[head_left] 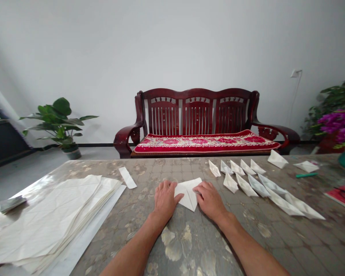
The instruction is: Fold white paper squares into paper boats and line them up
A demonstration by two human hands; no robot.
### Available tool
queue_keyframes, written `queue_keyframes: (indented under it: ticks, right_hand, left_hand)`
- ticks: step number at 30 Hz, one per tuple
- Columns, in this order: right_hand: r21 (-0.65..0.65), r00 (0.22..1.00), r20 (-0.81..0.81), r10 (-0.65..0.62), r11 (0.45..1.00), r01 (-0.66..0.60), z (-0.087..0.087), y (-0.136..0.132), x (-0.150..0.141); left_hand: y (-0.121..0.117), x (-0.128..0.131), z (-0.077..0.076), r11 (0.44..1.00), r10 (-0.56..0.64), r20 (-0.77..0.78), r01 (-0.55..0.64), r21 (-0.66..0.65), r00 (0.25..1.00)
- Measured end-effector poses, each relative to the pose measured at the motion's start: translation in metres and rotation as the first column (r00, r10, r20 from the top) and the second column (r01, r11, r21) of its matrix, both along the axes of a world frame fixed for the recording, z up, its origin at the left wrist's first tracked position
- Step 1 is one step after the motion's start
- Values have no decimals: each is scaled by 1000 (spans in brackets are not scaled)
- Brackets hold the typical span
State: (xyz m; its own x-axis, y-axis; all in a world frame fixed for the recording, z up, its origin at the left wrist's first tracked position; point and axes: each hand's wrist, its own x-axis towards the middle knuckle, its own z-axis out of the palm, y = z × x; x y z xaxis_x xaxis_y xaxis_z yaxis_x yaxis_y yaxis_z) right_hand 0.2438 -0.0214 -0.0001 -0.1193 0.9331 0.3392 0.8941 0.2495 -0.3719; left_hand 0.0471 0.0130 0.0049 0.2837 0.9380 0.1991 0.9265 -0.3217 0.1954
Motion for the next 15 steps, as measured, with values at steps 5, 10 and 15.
queue_keyframes:
  ticks: [5, 10, 15]
  right_hand:
    - [1, 1000, -6, 3, 1000, -3, -1, 1, 0]
    - [4, 1000, -4, 7, 1000, -7, 0, 0, 0]
    - [10, 1000, 0, 5, 1000, -5, 1, 0, 0]
  left_hand:
    - [0, 0, 1, 999, -11, 16, 11, 33, 1000]
    - [-2, 0, 2, 999, -23, 14, 23, 30, 1000]
    - [-3, 0, 2, 999, -22, -2, 22, 28, 1000]
